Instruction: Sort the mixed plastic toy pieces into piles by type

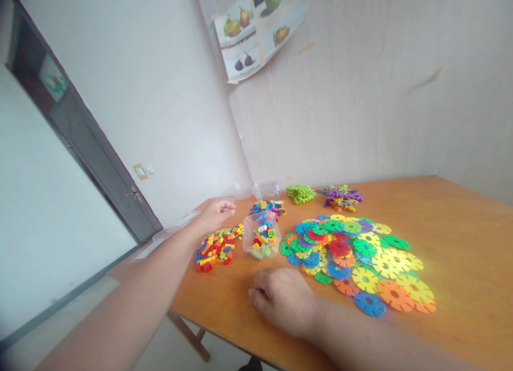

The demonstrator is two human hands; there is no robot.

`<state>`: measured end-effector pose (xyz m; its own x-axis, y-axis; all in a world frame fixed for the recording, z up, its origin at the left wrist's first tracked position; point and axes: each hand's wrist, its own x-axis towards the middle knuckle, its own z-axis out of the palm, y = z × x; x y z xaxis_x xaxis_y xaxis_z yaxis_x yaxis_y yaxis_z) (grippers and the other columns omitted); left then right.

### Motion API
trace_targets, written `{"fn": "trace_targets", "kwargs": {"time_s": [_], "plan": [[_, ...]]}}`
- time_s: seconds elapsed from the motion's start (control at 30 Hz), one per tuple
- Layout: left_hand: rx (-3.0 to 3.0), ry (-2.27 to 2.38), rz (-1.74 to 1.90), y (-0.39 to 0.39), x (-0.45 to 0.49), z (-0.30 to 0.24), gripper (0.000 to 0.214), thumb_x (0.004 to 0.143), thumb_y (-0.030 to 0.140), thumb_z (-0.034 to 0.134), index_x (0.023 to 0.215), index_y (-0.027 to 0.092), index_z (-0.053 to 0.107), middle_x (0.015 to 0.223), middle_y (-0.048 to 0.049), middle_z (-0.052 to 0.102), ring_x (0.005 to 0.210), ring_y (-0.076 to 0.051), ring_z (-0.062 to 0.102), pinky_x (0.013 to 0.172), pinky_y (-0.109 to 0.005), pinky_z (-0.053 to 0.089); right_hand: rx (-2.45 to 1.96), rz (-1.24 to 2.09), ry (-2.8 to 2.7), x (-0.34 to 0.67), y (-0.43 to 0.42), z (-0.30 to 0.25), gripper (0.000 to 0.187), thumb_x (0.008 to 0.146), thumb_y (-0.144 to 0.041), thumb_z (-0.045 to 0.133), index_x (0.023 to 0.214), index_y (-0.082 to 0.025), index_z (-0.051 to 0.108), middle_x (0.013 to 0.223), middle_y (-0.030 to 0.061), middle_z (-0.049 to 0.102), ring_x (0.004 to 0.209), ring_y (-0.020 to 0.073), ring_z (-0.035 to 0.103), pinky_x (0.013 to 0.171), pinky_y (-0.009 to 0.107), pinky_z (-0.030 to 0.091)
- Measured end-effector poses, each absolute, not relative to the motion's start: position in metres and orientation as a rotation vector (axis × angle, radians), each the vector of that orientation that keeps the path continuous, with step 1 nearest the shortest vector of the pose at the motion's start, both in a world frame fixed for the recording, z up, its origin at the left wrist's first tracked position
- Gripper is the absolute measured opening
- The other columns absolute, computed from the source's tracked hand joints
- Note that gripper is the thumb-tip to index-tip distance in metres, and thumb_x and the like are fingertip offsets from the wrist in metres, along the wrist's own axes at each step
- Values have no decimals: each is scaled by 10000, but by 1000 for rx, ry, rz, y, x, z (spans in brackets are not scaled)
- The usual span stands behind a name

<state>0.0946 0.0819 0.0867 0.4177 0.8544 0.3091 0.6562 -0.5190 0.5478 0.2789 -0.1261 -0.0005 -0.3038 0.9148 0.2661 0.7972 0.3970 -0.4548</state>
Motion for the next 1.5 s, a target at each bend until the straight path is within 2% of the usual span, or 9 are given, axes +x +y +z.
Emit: {"fn": "trace_targets", "kwargs": {"time_s": [0.13, 0.27, 0.43, 0.7, 0.9, 1.03, 1.23, 1.37, 1.5], "plan": [[2480, 1582, 620, 93, 78, 77, 222, 774, 368, 584, 903, 228, 698, 869, -18, 713, 800, -181, 631, 707, -271, 463, -1478, 324, -2180, 279, -124, -2, 293, 903, -370, 466, 718, -199, 616, 745, 21, 666, 637, 129, 539, 558, 263, 271], [2683, 1791, 435, 94, 68, 68, 192, 748, 404, 603, 766, 271, 740, 864, -52, 707, 909, -255, 603, 813, -356, 432, -1473, 328, -2171, 279, -125, 0, 280, 898, -361, 472, 714, -200, 608, 745, 16, 672, 640, 127, 548, 554, 262, 269], [2783, 1851, 379, 95, 68, 59, 205, 728, 434, 624, 728, 267, 744, 946, -97, 675, 1058, -329, 522, 920, -455, 369, -1444, 328, -2181, 279, -127, 3, 264, 895, -330, 472, 704, -197, 595, 744, 8, 671, 637, 122, 551, 554, 261, 276], [2729, 1863, 369, 92, 73, 60, 114, 684, 334, 652, 687, 263, 742, 933, -91, 672, 1058, -337, 493, 908, -464, 351, -1410, 381, -2137, 279, -127, 0, 241, 899, -305, 474, 705, -199, 568, 730, -2, 649, 623, 117, 536, 559, 250, 300], [2697, 1905, 362, 85, 75, 62, 121, 687, 296, 628, 688, 266, 745, 920, -86, 693, 1037, -333, 504, 895, -463, 346, -1327, 356, -1837, 282, -123, 1, 117, 897, -248, 469, 921, -217, 580, 873, 27, 617, 758, 153, 570, 653, 253, 399], [2677, 1932, 368, 86, 75, 60, 119, 677, 298, 626, 689, 271, 742, 921, -73, 704, 1031, -319, 507, 881, -444, 353, -1323, 229, -1607, 286, -115, -2, 231, 889, -232, 475, 1112, -220, 536, 974, 59, 571, 827, 182, 561, 700, 289, 430], [2644, 1956, 367, 90, 76, 57, 121, 664, 338, 648, 684, 262, 740, 906, -82, 711, 1044, -321, 516, 869, -422, 371, -1344, 354, -1460, 290, -100, -13, 385, 910, -293, 457, 1288, -219, 441, 788, 1, 557, 688, 163, 556, 632, 277, 432], [2638, 2009, 300, 88, 79, 59, 150, 672, 331, 626, 720, 260, 749, 960, -90, 714, 1067, -329, 525, 872, -435, 376, -1388, 434, -1463, 291, -95, -15, 453, 899, -295, 455, 1343, -214, 411, 732, -16, 580, 645, 163, 575, 610, 274, 427], [2593, 2069, 246, 87, 82, 59, 159, 664, 333, 623, 731, 278, 755, 973, -85, 719, 1094, -344, 536, 881, -446, 376, -1417, 388, -1470, 293, -90, -19, 355, 881, -272, 462, 1222, -202, 533, 845, 32, 633, 752, 183, 610, 687, 296, 450]]}}
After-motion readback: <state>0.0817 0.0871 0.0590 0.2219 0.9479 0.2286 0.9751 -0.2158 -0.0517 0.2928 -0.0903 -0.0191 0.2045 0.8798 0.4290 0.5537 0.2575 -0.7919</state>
